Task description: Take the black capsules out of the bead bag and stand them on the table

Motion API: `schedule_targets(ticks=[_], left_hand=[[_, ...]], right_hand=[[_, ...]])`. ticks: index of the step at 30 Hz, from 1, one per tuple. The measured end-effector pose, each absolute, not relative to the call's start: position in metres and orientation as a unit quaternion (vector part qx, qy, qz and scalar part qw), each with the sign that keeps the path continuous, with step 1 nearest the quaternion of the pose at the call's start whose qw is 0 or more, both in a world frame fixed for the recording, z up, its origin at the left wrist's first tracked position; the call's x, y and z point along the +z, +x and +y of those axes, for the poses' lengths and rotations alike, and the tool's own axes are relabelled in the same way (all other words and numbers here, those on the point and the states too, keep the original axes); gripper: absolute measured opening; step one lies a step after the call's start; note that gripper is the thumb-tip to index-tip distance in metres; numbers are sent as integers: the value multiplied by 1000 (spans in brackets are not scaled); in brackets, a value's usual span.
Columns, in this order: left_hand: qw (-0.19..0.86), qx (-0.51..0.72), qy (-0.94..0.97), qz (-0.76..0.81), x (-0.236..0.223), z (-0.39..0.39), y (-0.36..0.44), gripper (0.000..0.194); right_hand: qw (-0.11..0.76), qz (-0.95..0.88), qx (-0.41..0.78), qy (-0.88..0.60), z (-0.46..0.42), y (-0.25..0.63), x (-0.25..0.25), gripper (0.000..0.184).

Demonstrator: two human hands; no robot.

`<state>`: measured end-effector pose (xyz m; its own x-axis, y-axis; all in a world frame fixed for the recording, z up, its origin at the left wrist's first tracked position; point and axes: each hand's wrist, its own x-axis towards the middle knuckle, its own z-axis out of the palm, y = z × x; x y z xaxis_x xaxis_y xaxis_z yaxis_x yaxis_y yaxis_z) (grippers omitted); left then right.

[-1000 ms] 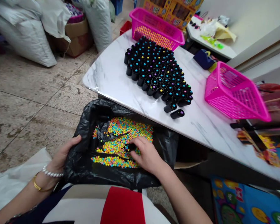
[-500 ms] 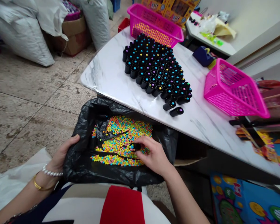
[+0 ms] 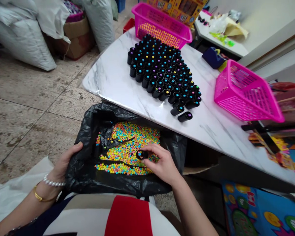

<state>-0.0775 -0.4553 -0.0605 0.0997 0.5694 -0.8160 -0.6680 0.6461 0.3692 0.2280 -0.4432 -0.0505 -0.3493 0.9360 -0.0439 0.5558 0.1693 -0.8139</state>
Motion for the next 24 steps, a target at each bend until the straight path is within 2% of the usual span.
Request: schedule_targets(ticks=[6,10,13,18,22,24], left_hand=[[755,395,-58,520,-69,-454,-82,32],[744,397,-54,535,-65,-455,-80,32],[728,409,-55,547,-61,-456,-76,34],[713,395,-72,575,-62,-457,-76,42],[723,371,-68,580,-66,-459,-81,51],[728,357,-71,581,-69,-459,-84,58]], right_hand=[[351,-622,506,-483,-450,220,-53,31],[310,-656,494,-479,-446,204,-51,29],[325,-662,472,-483,-442,199,-47,30],[379,-696,339,-506,-441,224,-33,28],[454,-639,169,-597,-435,269,-19,26],[459,-598,86,-652,-426,295,-16,26]])
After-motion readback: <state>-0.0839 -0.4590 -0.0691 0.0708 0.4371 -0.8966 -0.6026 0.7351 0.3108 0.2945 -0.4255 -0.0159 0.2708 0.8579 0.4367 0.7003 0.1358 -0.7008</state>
